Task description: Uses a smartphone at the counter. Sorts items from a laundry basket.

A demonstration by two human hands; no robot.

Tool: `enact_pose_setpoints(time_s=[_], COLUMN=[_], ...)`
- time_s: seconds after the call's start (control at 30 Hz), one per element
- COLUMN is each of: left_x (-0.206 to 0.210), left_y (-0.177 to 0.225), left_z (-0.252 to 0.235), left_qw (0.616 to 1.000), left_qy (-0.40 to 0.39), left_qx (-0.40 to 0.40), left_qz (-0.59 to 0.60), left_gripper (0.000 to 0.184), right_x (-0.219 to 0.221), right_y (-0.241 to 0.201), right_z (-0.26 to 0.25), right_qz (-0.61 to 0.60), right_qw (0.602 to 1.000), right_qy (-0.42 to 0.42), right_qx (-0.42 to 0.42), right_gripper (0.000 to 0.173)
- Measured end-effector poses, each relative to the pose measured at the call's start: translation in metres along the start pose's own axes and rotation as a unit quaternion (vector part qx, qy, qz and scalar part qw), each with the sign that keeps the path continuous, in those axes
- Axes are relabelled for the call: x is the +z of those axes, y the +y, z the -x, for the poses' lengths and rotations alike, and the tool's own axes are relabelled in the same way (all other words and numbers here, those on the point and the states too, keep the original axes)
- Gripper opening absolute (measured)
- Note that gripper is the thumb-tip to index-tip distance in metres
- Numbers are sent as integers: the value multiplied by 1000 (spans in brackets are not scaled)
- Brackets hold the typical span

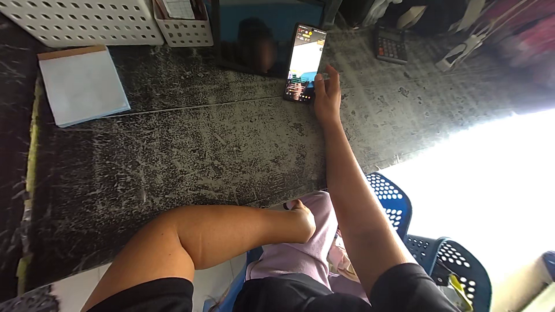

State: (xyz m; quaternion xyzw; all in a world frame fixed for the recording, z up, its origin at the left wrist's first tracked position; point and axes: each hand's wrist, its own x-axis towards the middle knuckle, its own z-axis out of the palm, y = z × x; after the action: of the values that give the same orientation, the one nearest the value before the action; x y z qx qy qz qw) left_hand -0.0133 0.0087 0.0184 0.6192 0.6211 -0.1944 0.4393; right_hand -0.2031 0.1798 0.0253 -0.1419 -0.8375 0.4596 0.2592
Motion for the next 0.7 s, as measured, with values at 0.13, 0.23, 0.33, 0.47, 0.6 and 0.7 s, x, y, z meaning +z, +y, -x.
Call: enact_pose_setpoints(time_s=[0.13,0.23,0.33,0.47,0.6,0.7], left_x=[2,1,0,2,0,-4], left_y=[1,2,1,4,0,-6], left_z=[-1,1,3,3,5,4], left_qw=[1000,1000,999,999,999,999], left_qy=[13,16,21,20,14,18], left_qx=[-7,-17,-25,-31,-23,-24], left_qz=[0,-11,-24,-39,-40,-38], left_gripper=[37,39,42,44,50,52], right_x=[-2,-4,-7,-11,-12,-19], right_y=[-2,-3,-6,-10,-8,-7], right_z=[-2,2,8,15,20,20], right_qz=[-29,-9,-6,13,21,-14], right_qw=[998,999,1000,999,998,995], right_qy=[27,16,0,-38,-59,-88], right_qx=[38,36,26,17,3,34], right_gripper=[48,45,44,53,64,73])
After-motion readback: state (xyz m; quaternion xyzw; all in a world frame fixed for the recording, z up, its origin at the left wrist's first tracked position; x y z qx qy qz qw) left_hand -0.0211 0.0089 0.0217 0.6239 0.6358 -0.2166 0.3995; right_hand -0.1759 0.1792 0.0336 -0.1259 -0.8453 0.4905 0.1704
